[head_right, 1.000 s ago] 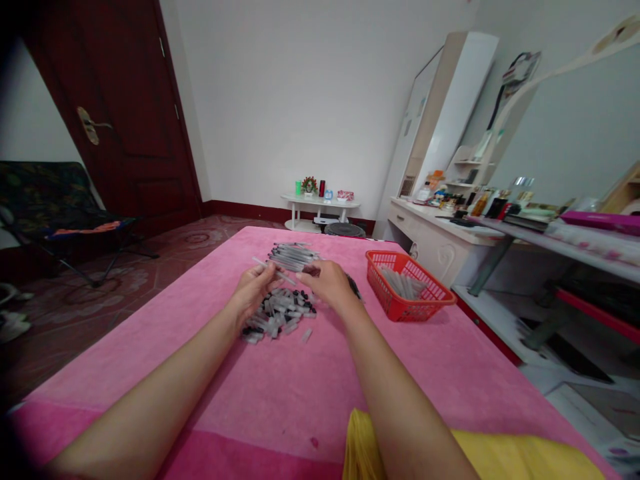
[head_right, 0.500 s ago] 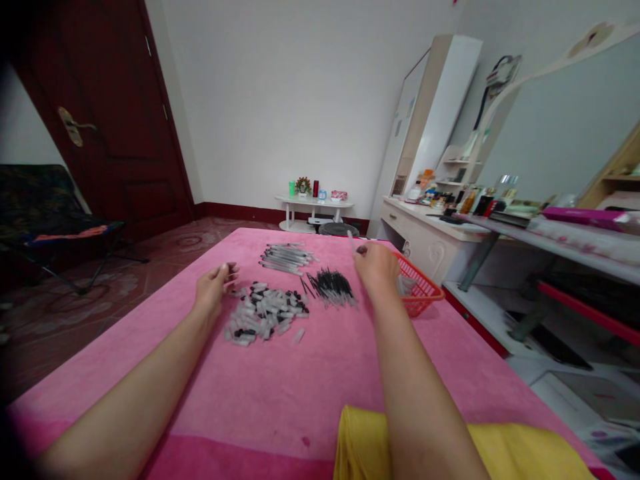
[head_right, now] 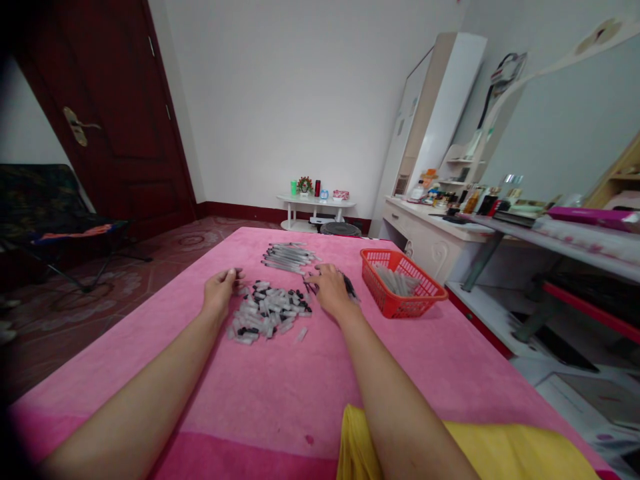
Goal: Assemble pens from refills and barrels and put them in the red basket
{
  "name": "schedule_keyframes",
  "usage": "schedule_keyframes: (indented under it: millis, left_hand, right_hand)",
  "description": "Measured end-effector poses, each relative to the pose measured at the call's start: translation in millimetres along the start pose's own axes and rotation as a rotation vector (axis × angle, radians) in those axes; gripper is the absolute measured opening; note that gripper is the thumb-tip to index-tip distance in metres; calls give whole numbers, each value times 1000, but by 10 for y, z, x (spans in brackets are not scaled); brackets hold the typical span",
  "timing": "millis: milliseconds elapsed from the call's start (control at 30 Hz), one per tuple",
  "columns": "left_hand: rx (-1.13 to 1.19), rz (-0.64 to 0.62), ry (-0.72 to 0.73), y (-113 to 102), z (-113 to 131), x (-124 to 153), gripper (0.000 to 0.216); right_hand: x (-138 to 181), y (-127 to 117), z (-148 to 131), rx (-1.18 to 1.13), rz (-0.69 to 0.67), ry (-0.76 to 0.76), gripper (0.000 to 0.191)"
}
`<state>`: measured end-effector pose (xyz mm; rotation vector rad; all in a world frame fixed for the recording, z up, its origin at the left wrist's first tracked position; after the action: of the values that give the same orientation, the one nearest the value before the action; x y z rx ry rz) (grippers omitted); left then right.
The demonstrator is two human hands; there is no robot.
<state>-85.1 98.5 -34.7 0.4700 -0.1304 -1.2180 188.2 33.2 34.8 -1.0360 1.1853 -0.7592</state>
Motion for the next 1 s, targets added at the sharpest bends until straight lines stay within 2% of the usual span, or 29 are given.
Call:
schedule_keyframes:
  millis: [100, 200, 333, 467, 767, 1000]
  left_hand:
    - [-27, 8, -6, 3, -1, 12, 27]
    - [-43, 5, 0, 10, -2, 14, 29]
    - [-80, -7, 19, -5, -30, -23, 36]
    - [-114, -24, 24, -14, -60, -59, 41]
    - [-116, -29, 15, 0, -45, -38, 43]
    - [-113, -37, 16, 0, -68, -57, 42]
  right_hand:
    - [11, 191, -85, 35, -75, -71, 41]
    - [14, 218, -48, 82, -100, -58, 43]
    - [41, 191, 82, 142, -105, 75, 39]
    - [105, 272, 257, 145, -164, 230, 39]
    - [136, 374, 434, 150, -178, 358, 37]
    - [188, 378, 584, 89, -106, 441, 46]
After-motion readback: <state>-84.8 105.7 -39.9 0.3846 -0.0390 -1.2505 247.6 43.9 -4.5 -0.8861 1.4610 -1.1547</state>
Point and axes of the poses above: each hand's wrist, its own x-axis away from the middle knuckle, its own y-axis out of the palm, z = x × y, the point moved 9 cm from there along -x, towards the middle knuckle, and after that the axes turned 8 degrees about x, right-handed, at the moved point
